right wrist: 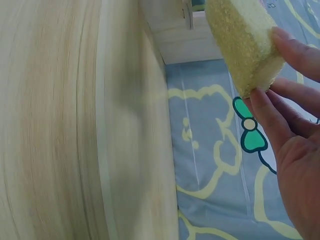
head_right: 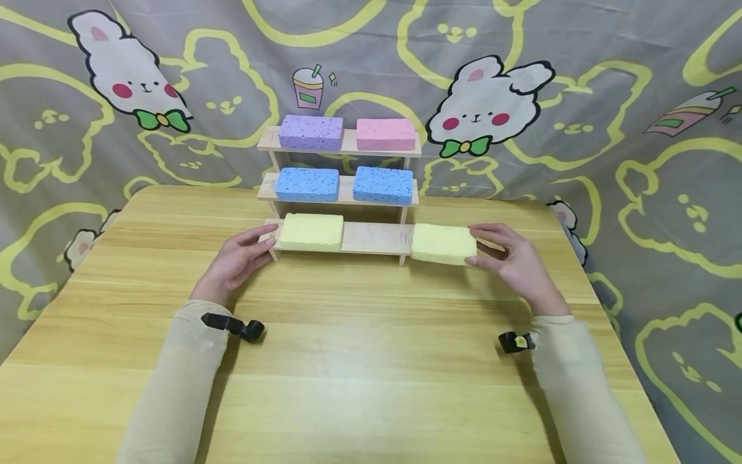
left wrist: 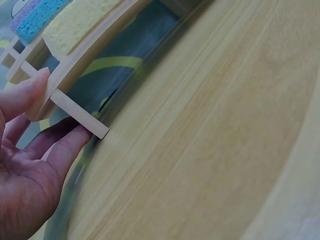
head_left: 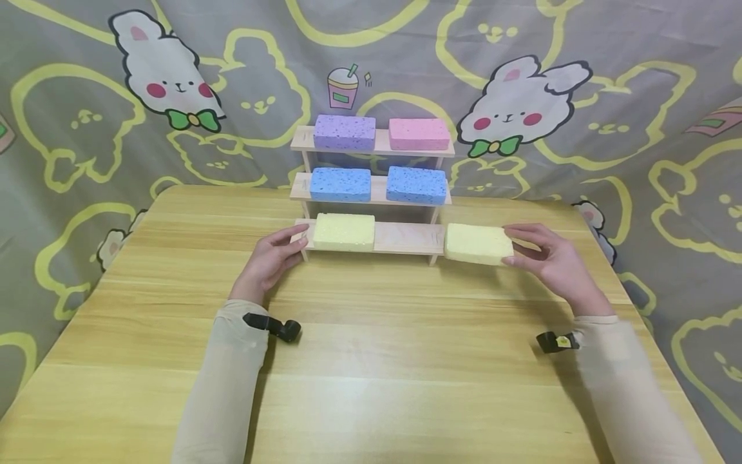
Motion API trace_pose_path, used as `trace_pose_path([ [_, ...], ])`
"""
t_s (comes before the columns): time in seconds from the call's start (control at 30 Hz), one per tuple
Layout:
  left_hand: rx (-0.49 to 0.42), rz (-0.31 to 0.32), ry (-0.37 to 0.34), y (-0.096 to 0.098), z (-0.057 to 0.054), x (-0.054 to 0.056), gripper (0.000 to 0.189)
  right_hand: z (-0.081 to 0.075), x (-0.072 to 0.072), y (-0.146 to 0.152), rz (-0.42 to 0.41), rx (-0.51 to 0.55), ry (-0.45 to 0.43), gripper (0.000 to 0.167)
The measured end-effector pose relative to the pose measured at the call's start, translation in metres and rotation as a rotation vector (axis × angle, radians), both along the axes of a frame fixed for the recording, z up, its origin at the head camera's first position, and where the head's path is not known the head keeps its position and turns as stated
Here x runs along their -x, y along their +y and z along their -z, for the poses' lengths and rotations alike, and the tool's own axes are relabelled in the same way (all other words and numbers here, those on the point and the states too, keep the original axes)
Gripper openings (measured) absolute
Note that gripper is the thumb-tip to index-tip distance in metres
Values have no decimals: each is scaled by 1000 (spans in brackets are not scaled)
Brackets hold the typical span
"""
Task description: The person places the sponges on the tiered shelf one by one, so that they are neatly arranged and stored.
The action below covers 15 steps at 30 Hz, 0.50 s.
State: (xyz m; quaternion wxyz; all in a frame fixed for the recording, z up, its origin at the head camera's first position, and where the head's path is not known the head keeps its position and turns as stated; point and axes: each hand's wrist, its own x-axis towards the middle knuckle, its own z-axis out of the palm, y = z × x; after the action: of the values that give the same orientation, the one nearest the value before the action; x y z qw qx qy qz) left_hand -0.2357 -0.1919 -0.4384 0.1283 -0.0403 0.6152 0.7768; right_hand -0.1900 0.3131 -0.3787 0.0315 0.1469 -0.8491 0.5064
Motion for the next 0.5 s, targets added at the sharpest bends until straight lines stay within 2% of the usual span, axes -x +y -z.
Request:
trace_pose_path([
  [0.2, 9, -3, 7, 0, 0, -1, 48, 5, 1, -7, -38, 23, 15, 47],
  [0.5, 20, -3, 2, 1, -1, -1, 48, 11, 4, -21, -52, 59, 21, 46],
])
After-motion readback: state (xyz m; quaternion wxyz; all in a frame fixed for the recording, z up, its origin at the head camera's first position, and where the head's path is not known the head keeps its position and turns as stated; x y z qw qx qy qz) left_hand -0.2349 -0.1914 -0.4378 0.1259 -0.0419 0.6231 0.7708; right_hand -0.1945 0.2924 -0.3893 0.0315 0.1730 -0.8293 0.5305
